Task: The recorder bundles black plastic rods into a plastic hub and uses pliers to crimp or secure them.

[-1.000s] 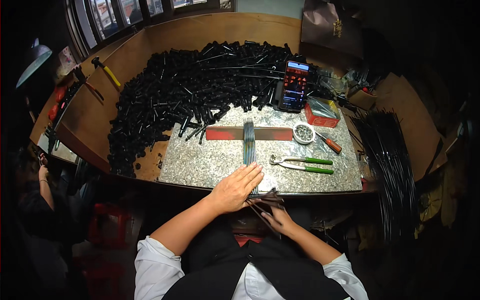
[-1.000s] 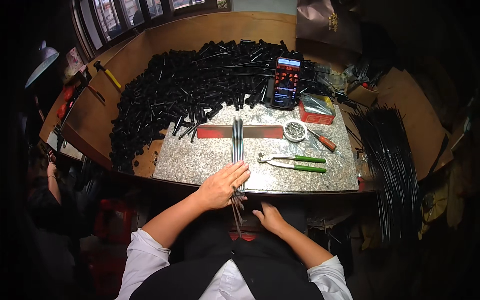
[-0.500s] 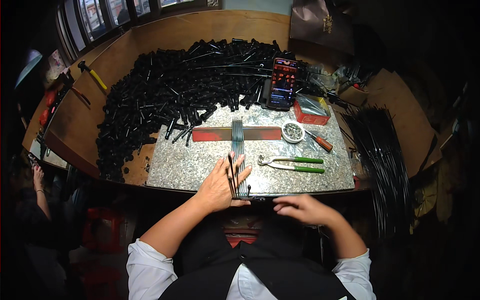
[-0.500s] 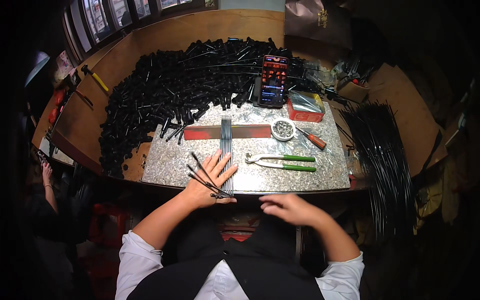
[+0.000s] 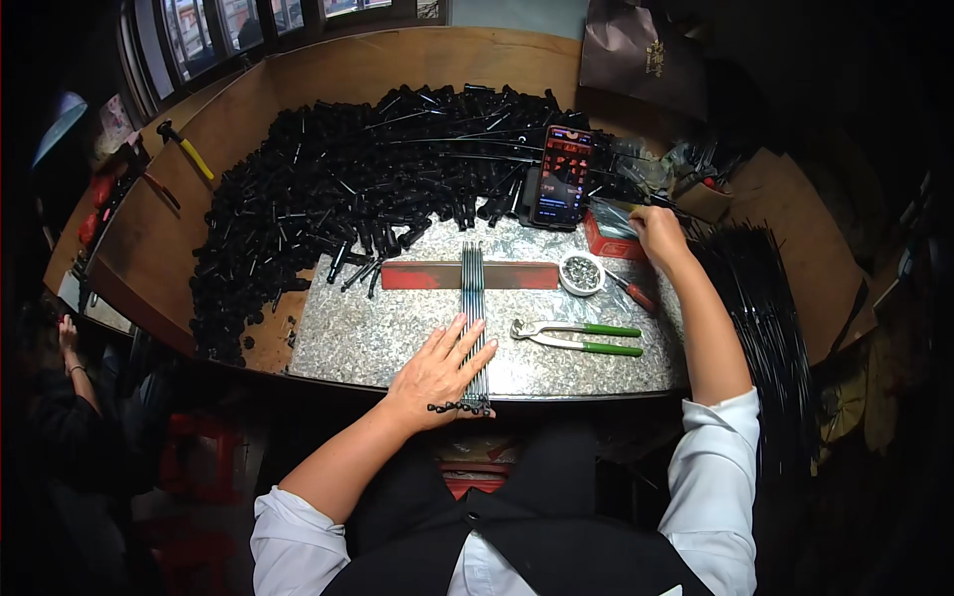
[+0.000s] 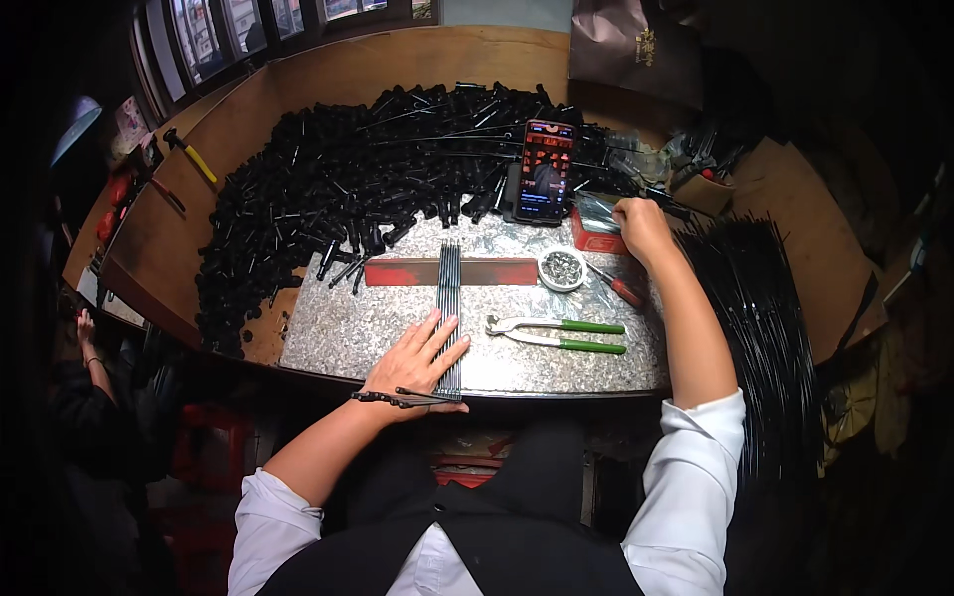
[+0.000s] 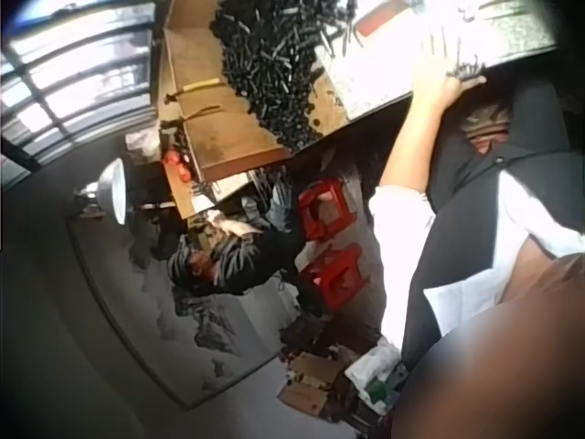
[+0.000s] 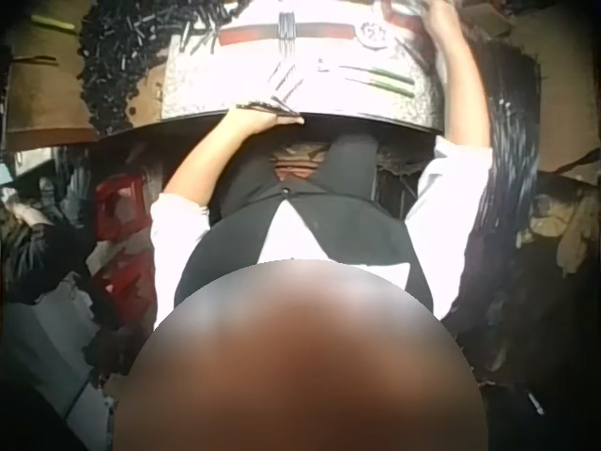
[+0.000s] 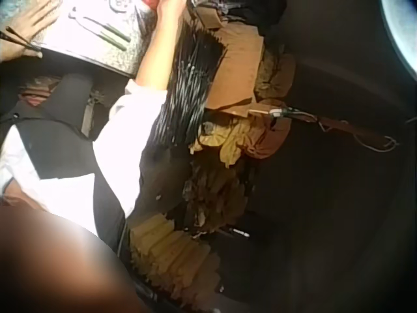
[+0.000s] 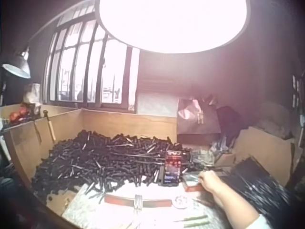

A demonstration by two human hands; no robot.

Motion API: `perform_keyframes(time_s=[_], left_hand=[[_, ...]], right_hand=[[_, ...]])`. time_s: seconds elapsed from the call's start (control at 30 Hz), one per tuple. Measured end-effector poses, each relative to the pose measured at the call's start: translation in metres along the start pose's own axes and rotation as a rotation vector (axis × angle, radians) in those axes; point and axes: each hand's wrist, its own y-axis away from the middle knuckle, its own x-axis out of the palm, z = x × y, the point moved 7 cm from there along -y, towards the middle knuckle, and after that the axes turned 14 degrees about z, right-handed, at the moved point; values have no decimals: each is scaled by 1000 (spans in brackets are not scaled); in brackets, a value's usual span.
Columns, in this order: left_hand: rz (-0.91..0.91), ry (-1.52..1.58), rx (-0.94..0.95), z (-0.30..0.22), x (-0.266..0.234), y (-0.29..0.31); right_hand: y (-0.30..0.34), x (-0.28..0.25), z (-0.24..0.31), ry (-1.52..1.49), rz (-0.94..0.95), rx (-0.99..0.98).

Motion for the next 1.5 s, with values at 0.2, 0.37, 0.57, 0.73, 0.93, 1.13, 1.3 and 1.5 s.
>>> perform_keyframes(time_s=[0.2,0.37,0.57,0.73,0.93,1.13,1.3,1.5], left_hand=[[-4,98,40,-2,-14,5],[4,64,25,0,-3,3],[17,81,3,0,-2,4],[18,48,-8,0,-4,3],[63,84,4,0,-2,3],[27,105,9,-1,-6,1],[29,26,10,-2,-4,1],[10,71,25,-2,-6,1]], right_hand=[[-33,32,-24,266,235,188],[-41,42,-36,418,279,164],[-24,27,-10,444,154,-134],[-12,16,-9,433,149,-60],[1,19,95,134,74,-349],[9,65,174,215,115,-542],[12,81,185,295,148,-539],[11,79,179,284,153,-508]])
